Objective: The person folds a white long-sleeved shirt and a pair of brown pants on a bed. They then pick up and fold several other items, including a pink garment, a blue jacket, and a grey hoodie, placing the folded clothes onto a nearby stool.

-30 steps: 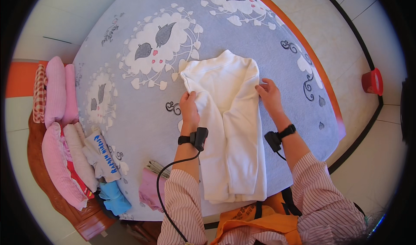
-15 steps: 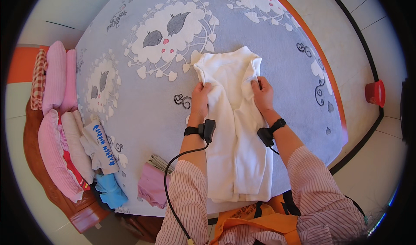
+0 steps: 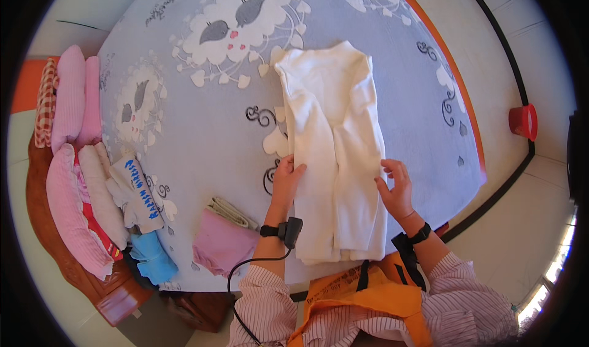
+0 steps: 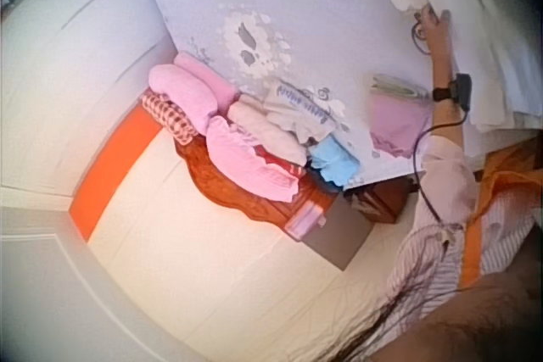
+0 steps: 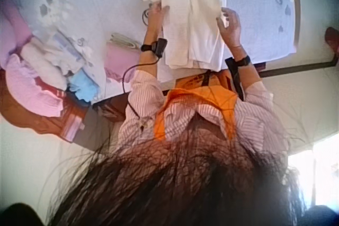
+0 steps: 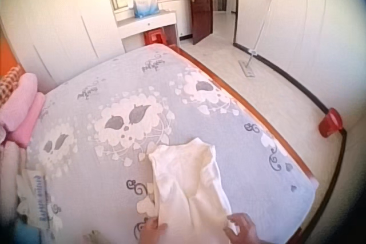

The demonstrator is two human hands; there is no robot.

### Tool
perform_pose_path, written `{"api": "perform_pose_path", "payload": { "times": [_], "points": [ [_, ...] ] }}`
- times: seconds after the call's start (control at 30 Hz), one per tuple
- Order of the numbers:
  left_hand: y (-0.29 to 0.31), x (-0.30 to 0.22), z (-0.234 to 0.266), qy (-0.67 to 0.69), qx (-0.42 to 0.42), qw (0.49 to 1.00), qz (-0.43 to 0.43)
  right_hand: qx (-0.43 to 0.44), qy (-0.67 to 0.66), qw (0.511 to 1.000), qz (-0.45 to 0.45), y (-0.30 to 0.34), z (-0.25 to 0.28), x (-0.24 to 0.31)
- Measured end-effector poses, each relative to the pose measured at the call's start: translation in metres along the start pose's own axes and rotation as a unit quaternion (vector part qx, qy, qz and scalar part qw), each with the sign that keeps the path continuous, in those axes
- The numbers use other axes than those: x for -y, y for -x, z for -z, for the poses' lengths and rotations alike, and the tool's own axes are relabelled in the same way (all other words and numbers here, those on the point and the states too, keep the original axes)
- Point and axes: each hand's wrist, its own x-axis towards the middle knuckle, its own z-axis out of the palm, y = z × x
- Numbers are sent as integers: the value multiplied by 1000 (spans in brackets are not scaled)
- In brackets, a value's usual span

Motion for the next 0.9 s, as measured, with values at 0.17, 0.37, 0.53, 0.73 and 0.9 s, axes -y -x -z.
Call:
{"api": "perform_pose_path", "payload": {
  "times": [0.17, 0.37, 0.53, 0.73, 0.9],
  "points": [
    [126, 61, 32, -396, -103, 894, -185, 136, 108, 984, 34, 113, 31, -13],
    [189, 76, 77, -674, 199, 585, -405, 262, 275, 898, 220, 158, 51, -46],
    [167, 80, 98, -670, 281, 502, -470, 248, 283, 883, 282, 153, 49, -61],
    [143, 94, 84, -638, 308, 437, -554, 202, 281, 890, 296, 153, 19, -53],
    [122, 81, 74, -614, 322, 460, -555, 225, 231, 889, 325, 144, 14, -54]
  ]
}}
